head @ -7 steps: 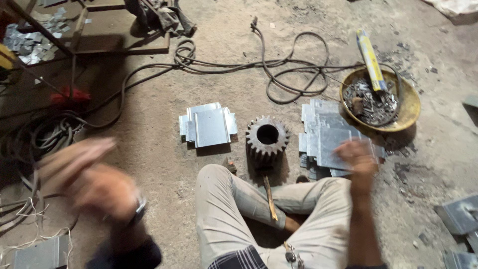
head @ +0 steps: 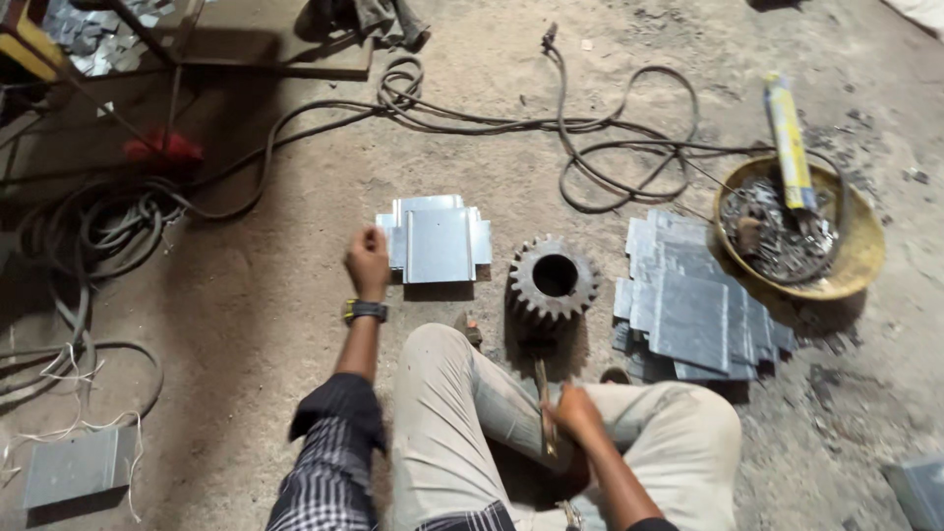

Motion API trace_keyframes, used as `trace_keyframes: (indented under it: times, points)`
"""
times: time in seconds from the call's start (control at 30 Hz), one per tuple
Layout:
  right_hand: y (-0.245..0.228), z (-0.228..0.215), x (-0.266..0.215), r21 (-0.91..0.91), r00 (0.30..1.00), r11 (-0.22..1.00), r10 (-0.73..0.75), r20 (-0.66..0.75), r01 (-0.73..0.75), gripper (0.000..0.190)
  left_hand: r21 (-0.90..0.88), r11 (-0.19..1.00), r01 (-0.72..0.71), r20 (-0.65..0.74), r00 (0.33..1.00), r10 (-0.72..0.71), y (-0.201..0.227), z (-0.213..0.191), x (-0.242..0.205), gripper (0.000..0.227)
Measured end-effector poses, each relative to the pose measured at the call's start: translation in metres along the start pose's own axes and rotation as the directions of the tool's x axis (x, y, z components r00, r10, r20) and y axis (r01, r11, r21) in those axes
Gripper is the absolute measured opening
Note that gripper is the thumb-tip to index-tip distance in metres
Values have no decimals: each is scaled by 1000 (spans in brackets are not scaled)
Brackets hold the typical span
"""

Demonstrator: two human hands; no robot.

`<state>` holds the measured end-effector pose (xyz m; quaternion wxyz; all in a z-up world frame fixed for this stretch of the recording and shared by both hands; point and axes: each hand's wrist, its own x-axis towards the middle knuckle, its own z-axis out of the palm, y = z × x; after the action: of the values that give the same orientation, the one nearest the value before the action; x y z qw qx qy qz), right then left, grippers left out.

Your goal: The person sits on the floor and uses a hammer to strike a rectangular metal piece resting on a gear-shaped anvil. They repeatedly hit the metal piece, occasionally repositioning it, and then place the finished piece onto a stack of similar metal items.

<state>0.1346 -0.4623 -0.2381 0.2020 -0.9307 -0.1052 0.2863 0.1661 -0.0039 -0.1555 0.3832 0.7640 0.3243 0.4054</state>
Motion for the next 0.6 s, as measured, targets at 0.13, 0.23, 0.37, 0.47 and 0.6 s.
trace_keyframes:
  times: [0.13, 0.23, 0.37, 0.47, 0.6]
  points:
    - [-17, 39, 5, -143, 995, 989, 51, 89, -38, 45, 334, 937, 96, 92, 987, -134, -62, 56, -11, 45]
    - [-19, 56, 20, -106, 986, 984, 153, 71, -145, 38, 542, 807, 236, 95, 937, -337, -93, 85, -7, 77]
    - [-11, 64, 23, 33, 978, 978, 206, 20, -206, 41, 510, 662, 549, 76, 738, -670, -112, 105, -9, 103]
    - [4, 56, 31, 227, 968, 942, 251, 7, -246, 25, 419, 507, 754, -126, 601, -789, -111, 117, -14, 110]
    - [32, 24, 40, 631, 853, 576, 306, 423, -519, 31, 271, 490, 829, 28, 502, -864, -108, 104, -29, 94]
